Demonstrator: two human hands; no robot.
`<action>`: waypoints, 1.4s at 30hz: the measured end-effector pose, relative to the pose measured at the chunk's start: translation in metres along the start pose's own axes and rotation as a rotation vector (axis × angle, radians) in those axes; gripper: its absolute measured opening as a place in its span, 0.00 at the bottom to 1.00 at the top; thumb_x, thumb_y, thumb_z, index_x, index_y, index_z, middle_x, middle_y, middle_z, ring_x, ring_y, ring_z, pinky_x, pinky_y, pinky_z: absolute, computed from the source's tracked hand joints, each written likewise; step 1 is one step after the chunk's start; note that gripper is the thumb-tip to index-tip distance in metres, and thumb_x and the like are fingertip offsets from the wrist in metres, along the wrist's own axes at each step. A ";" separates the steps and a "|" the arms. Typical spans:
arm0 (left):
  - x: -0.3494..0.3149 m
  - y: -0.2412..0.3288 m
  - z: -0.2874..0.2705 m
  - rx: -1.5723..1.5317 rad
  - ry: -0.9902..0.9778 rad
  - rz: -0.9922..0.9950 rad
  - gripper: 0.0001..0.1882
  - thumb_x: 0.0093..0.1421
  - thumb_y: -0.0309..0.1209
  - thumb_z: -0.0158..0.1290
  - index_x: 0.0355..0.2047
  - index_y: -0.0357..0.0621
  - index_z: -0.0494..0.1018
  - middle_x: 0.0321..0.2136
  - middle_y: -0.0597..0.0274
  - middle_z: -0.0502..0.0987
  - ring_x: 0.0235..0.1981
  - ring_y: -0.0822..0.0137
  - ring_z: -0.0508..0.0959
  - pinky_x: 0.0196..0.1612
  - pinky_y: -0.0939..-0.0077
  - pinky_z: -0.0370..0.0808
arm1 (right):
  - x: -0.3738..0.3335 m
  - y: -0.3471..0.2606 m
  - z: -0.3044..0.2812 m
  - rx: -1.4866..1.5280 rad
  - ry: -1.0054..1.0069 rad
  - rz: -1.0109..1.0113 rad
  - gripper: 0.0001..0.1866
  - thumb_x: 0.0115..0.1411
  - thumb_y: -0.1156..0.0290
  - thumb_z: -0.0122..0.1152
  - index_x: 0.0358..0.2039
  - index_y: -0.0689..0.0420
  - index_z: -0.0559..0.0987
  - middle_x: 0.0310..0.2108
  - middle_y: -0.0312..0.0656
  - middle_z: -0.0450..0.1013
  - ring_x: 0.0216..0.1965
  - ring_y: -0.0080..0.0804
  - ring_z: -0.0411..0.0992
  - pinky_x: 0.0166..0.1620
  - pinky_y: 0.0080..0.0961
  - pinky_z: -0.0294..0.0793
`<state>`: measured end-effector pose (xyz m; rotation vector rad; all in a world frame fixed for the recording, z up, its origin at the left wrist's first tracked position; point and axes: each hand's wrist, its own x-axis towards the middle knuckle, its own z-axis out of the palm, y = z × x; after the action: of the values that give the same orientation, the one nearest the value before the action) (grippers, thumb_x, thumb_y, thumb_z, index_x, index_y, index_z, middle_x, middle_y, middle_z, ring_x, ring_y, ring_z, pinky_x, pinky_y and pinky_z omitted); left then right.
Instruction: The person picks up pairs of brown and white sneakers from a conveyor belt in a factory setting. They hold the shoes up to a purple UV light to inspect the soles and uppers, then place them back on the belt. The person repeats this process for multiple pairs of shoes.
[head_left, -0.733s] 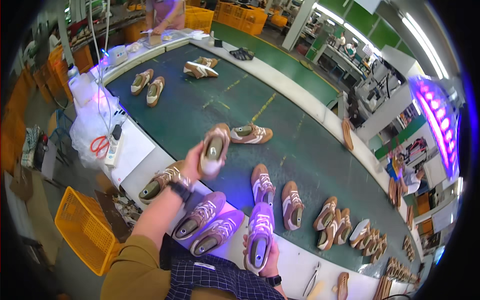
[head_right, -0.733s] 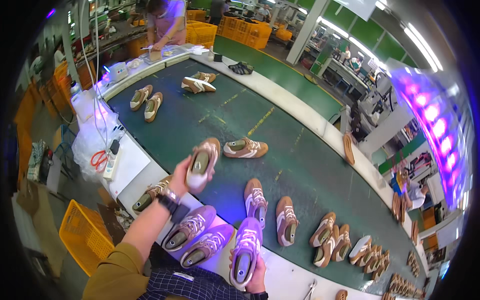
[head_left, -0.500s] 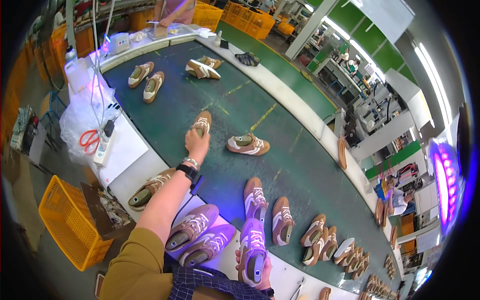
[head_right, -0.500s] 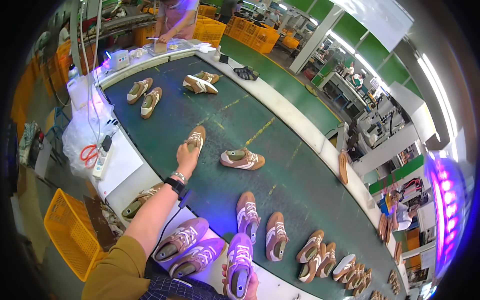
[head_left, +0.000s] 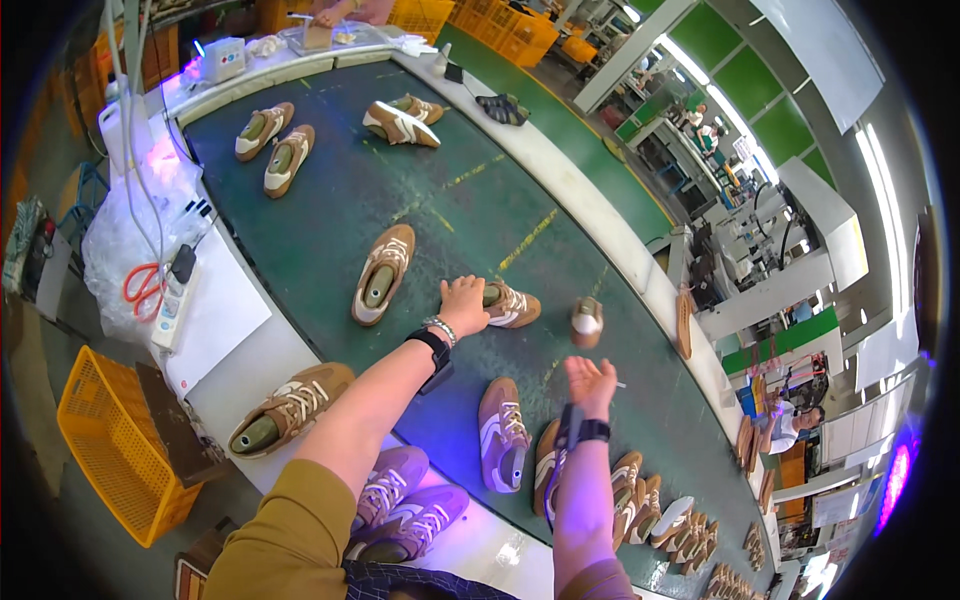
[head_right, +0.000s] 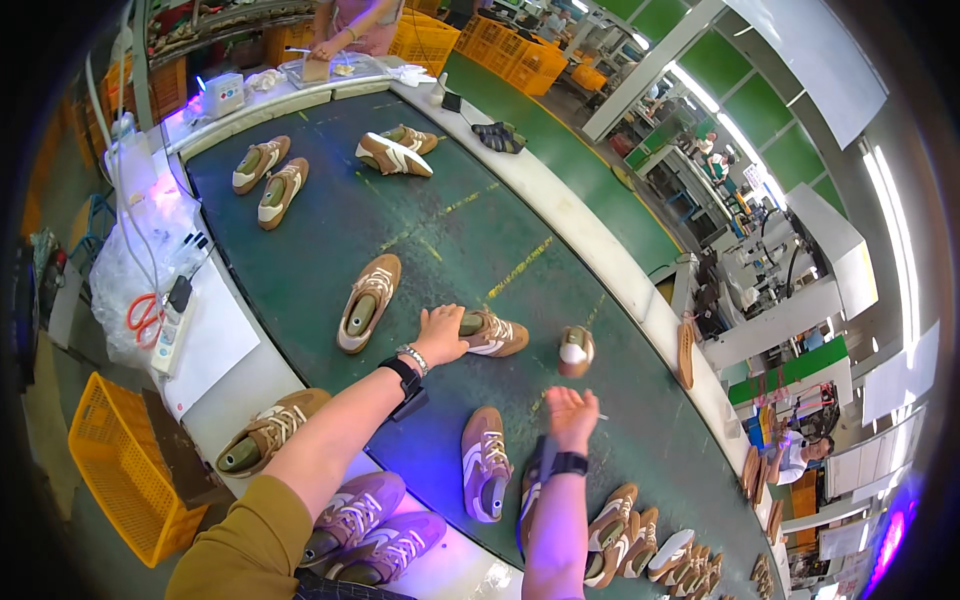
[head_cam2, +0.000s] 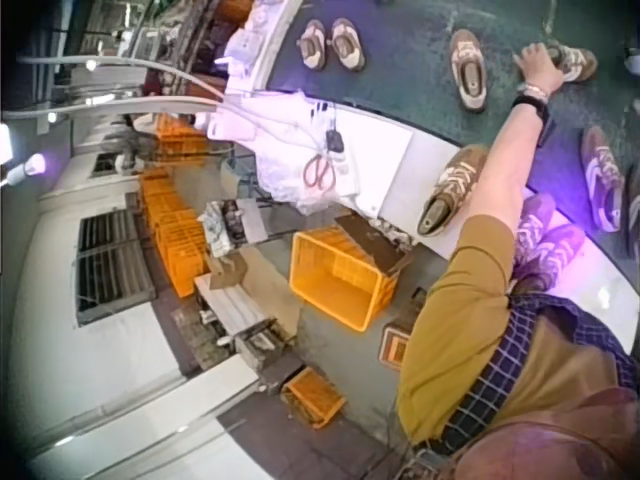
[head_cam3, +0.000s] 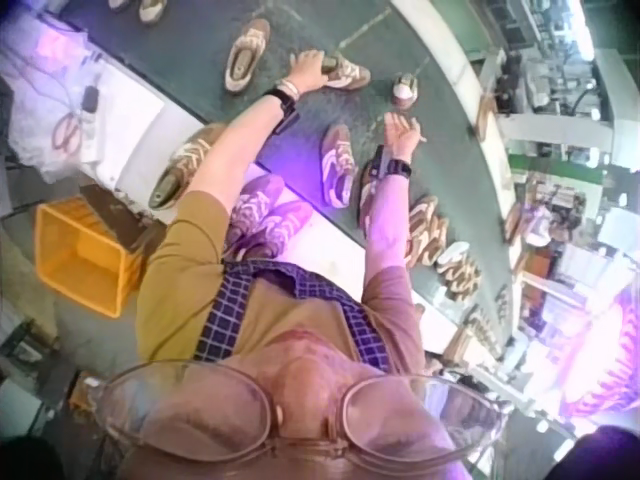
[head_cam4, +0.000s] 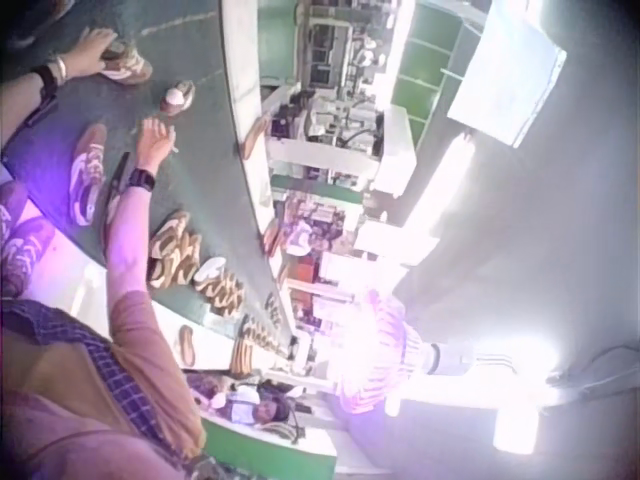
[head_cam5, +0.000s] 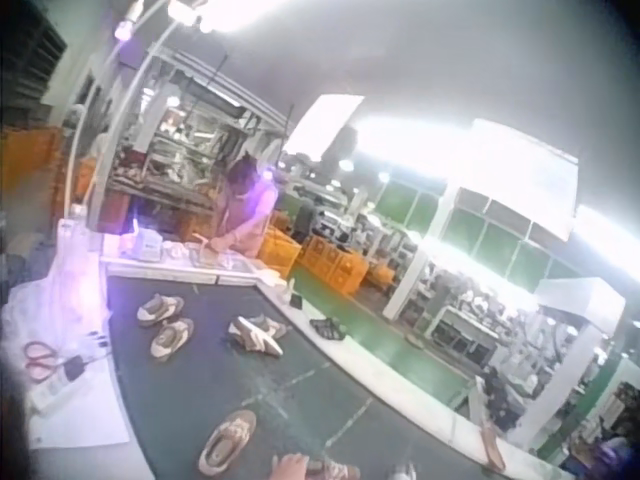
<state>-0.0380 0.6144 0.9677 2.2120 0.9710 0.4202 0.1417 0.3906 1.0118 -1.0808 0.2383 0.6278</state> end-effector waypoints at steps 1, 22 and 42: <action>0.005 -0.003 0.004 0.035 -0.008 -0.013 0.28 0.48 0.36 0.55 0.50 0.40 0.64 0.50 0.53 0.66 0.58 0.54 0.60 0.60 0.47 0.49 | -0.010 0.016 0.001 -0.128 -0.279 0.008 0.18 0.61 0.60 0.44 0.37 0.65 0.70 0.36 0.50 0.71 0.37 0.41 0.72 0.44 0.38 0.74; -0.095 0.044 -0.017 -1.091 -0.630 -0.374 0.11 0.50 0.32 0.53 0.29 0.35 0.76 0.25 0.58 0.77 0.22 0.70 0.77 0.22 0.80 0.74 | -0.211 0.052 -0.094 -0.276 -0.312 0.128 0.24 0.59 0.57 0.54 0.48 0.63 0.67 0.48 0.49 0.68 0.48 0.39 0.69 0.50 0.37 0.71; -0.228 0.123 0.097 -0.060 -0.345 -0.541 0.55 0.36 0.46 0.66 0.57 0.32 0.47 0.52 0.43 0.60 0.56 0.46 0.61 0.55 0.60 0.66 | -0.360 0.028 -0.245 0.176 -0.260 0.116 0.36 0.47 0.53 0.62 0.52 0.62 0.65 0.45 0.53 0.68 0.46 0.51 0.67 0.47 0.43 0.71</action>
<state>-0.0751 0.3405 0.9785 1.7878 1.2781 -0.1723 -0.1354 0.0549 1.0478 -0.8105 0.1276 0.8280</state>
